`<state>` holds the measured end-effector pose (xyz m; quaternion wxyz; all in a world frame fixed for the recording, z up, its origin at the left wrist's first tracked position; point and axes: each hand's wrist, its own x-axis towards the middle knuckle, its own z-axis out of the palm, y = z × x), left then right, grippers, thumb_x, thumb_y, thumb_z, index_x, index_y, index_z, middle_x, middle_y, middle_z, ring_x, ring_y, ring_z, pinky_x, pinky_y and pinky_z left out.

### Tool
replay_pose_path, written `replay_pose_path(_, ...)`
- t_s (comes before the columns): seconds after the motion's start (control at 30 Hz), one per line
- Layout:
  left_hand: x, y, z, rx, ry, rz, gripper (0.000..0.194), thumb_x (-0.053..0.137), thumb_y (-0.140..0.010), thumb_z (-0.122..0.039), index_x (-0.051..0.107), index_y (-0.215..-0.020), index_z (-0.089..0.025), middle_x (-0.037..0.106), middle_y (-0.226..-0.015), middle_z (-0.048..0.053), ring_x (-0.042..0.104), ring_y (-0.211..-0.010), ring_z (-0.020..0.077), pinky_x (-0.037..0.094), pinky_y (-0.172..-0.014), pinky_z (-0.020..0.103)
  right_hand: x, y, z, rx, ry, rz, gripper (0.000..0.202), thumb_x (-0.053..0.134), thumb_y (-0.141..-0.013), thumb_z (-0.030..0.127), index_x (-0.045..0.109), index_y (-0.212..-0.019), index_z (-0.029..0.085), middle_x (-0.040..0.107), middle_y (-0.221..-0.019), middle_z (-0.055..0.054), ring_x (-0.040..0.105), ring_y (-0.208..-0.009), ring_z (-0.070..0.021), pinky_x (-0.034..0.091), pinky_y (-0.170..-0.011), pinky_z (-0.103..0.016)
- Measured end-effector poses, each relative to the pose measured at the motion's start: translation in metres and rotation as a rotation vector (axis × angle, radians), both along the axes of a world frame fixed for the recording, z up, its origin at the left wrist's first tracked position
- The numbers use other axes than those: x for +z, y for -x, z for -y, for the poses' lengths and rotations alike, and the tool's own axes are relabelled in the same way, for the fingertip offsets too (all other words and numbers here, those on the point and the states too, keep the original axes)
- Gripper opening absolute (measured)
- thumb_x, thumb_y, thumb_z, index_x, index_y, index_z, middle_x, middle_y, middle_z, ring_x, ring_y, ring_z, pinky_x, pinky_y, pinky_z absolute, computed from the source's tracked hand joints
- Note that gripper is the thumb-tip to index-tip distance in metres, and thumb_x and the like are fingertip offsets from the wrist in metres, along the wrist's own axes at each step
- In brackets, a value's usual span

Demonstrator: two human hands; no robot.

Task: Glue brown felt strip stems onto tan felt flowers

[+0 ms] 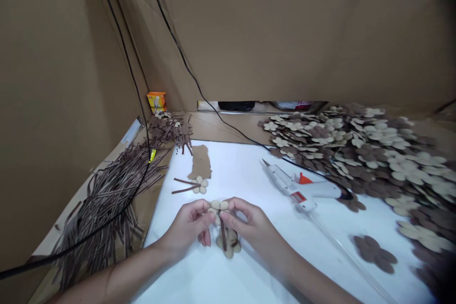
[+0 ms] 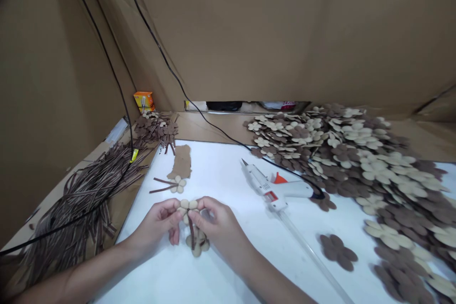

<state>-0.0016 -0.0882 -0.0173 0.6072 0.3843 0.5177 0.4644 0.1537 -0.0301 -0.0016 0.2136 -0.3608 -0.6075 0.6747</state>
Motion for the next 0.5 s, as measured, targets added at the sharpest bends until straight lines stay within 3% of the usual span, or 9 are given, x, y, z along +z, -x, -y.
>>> replay_pose_path(0.17,0.0006,-0.0003,-0.0003,0.006,0.003,-0.006,0.039,0.064,-0.069,-0.050,0.051,-0.072,-0.014,0.060,-0.066,0.001,0.049,-0.038,0.0045,0.037,-0.038,0.017,0.0010,0.0001,-0.0006,0.020,0.033,0.004,0.029,0.057,-0.077,0.044,0.053,-0.082,0.016,0.058,-0.054,0.002,0.052,-0.042,-0.0105,0.040,-0.040,-0.021)
replay_pose_path(0.37,0.0001,0.0002,0.0004,-0.005,0.003,-0.023,0.038,0.068,-0.065,-0.047,0.051,-0.074,-0.014,0.053,-0.053,-0.004,0.048,-0.038,0.0059,0.038,-0.038,0.017,-0.0014,-0.0018,-0.0021,0.013,-0.021,0.019,0.030,0.058,-0.077,0.045,0.057,-0.081,0.015,0.060,-0.063,-0.002,0.056,-0.051,-0.0126,0.042,-0.045,-0.023)
replay_pose_path(0.5,0.0014,-0.0009,0.0012,0.006,0.003,-0.029,0.040,0.074,-0.060,-0.043,0.050,-0.076,-0.015,0.053,-0.054,-0.006,0.049,-0.039,0.0059,0.038,-0.038,0.016,-0.0034,-0.0005,0.0001,0.026,-0.042,0.032,0.032,0.056,-0.077,0.047,0.055,-0.074,0.015,0.057,-0.062,-0.001,0.053,-0.046,-0.0115,0.039,-0.040,-0.022)
